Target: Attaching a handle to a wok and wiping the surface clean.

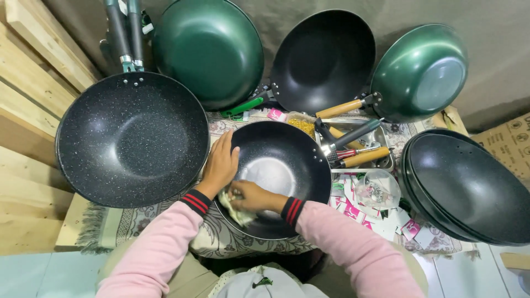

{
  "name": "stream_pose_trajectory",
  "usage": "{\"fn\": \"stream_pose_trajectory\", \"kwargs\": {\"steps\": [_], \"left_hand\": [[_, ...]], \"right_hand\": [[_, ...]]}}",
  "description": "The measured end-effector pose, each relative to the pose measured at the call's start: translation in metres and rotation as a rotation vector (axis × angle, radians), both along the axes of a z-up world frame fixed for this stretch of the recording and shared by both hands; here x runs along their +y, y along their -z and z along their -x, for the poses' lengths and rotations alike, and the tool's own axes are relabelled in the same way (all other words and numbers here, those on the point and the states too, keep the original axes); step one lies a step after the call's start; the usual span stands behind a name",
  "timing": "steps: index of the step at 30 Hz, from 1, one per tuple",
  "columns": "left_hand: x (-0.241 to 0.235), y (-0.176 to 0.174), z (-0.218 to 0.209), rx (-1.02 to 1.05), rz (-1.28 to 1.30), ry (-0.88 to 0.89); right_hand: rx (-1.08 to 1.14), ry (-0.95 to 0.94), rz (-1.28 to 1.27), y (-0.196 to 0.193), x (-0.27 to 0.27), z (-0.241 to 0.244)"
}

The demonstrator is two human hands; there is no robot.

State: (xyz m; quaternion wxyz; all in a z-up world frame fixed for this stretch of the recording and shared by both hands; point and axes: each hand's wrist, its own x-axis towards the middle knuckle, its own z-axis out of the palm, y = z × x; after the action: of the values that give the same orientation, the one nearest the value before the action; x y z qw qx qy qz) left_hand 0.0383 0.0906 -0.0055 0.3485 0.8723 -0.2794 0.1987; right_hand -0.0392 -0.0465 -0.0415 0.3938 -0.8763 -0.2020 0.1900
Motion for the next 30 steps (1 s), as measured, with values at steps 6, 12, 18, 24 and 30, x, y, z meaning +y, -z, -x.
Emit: {"fn": "stream_pose_trajectory", "kwargs": {"steps": [6,12,18,24,30], "left_hand": [[0.000,0.014,-0.006,-0.055,-0.007,-0.007],[0.001,0.007,-0.003,-0.039,0.014,0.014],[-0.001,0.013,-0.007,-0.006,-0.005,0.002],[-0.002,0.008,-0.001,0.026,-0.081,-0.030],[0.000,-0.006,0.003,0.087,-0.118,-0.020]], "right_hand": [[-0.451,0.871,-0.260,0.060,0.004,-0.106],[-0.561,1.177,-0.217,0.053,-0.018,-0.119],[-0.289,0.607,-0.151,0.070,0.003,-0.098],[0.083,-0.080,0.010,0.009,-0.019,-0.001],[0.377,-0.184,0.644,-0.071,-0.115,0.022]]}}
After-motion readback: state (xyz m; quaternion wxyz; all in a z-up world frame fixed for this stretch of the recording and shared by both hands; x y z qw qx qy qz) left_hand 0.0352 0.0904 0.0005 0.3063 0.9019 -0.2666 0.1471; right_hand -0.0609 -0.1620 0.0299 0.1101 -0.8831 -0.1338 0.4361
